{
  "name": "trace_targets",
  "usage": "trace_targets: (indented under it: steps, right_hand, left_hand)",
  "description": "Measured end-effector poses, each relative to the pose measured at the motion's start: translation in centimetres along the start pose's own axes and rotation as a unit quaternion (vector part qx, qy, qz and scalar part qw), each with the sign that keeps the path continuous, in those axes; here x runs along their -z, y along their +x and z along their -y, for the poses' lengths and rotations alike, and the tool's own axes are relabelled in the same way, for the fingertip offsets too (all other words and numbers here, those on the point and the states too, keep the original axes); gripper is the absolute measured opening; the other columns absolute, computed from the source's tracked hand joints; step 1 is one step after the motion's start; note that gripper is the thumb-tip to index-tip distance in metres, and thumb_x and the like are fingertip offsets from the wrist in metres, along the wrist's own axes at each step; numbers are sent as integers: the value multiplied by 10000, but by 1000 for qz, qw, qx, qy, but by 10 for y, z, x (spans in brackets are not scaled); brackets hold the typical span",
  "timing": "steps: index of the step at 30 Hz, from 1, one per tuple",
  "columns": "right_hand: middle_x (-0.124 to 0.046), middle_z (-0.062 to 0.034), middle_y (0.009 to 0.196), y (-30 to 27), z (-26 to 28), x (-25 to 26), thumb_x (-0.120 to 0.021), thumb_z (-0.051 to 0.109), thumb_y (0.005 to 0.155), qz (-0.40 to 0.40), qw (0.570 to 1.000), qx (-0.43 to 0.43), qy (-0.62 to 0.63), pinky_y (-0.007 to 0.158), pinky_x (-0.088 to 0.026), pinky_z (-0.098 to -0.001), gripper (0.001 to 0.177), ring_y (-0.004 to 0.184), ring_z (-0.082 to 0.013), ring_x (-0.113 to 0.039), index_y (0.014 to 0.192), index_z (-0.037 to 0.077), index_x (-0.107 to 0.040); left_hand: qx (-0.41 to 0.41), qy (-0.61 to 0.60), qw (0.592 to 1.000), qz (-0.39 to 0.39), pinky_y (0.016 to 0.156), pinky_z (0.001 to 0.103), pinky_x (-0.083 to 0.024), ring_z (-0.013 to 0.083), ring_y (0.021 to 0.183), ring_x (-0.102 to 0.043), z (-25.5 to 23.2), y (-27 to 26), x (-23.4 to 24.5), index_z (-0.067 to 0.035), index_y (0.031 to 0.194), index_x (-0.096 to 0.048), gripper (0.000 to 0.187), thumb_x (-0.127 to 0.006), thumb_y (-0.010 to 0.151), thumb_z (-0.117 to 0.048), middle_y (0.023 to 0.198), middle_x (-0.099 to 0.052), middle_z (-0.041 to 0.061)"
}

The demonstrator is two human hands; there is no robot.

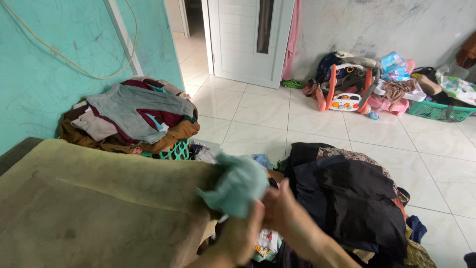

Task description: The person sorts through a pile of clothes, picking up individual items like shirts, pants, and underwear, unfolding them to identify them, and then placing them into different stacks on the floor.

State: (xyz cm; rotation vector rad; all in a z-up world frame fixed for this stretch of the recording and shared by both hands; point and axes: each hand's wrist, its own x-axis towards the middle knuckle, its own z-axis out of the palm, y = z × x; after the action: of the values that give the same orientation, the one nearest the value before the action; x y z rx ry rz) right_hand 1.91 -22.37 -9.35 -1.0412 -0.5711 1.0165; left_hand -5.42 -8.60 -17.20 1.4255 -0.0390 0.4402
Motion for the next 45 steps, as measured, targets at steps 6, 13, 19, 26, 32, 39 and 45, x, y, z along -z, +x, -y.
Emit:
trace_targets:
  steps: [6, 13, 19, 26, 32, 39, 45]
  right_hand:
    - [-619, -107, 1399, -14, 40, -19, -466, 494, 935, -205, 977, -54, -3, 1005, -510, -455, 613, 1223, -244, -614, 1472, 204, -522]
    - [-667, -107, 1200, -14, 27, -14, -742, 94, 820, -216, 970, -38, -108, 930, -566, -350, 671, 1073, -187, -673, 1450, 191, -537]
    - [-683, -85, 1041, 4, -3, 27, -656, 31, 885, -314, 944, 22, -103, 795, -537, -337, 404, 914, -158, -650, 1287, 61, -657]
    - [-702, -65, 1003, -7, 34, 50, -643, 86, 907, -319, 944, 32, -75, 779, -541, -317, 335, 873, -154, -665, 1242, 80, -631]
    - [-722, -46, 997, -29, 63, 34, -722, 67, 835, -193, 963, -5, -186, 788, -561, -296, 365, 887, -118, -677, 1191, 60, -644]
    - [-750, -18, 947, -44, 76, 6, -813, 44, 752, -111, 956, -79, -259, 787, -562, -289, 493, 870, -106, -687, 1230, 87, -698]
    - [-811, 18, 891, -51, 74, 21, -838, 108, 779, -138, 797, -96, -580, 772, -575, -256, 333, 826, -78, -747, 1105, 133, -775]
  left_hand:
    - [-268, 371, 885, 90, 1186, 640, -217, 538, 1485, -259, 3, -25, -15, 135, 1528, -403, 688, -536, 1089, -378, 1590, -249, 379]
    - [-56, 408, 889, 199, 1119, 642, -263, 494, 1432, -322, -43, -18, -18, -3, 1464, -466, 637, -601, 1019, -438, 1532, -312, 301]
    - [-134, 296, 929, 177, 1064, 556, -356, 415, 1334, -452, -32, -13, -28, -37, 1369, -552, 538, -653, 981, -396, 1428, -448, 241]
    - [-26, 195, 948, 249, 999, 455, -465, 324, 1221, -604, -17, -28, -29, -77, 1258, -653, 424, -714, 935, -347, 1306, -607, 171]
    - [37, 191, 980, 36, 831, 380, -554, 236, 1078, -729, -57, -11, -13, -116, 1204, -702, 391, -790, 833, -203, 1200, -701, 75]
    - [-303, 251, 919, 23, 847, 339, -493, 274, 1028, -636, -44, -2, -10, -21, 1049, -679, 351, -836, 740, -77, 1116, -660, 152]
    - [-16, 76, 997, -3, 810, 286, -523, 130, 894, -648, -17, 4, 2, -23, 1061, -690, 154, -606, 935, 3, 939, -721, 86]
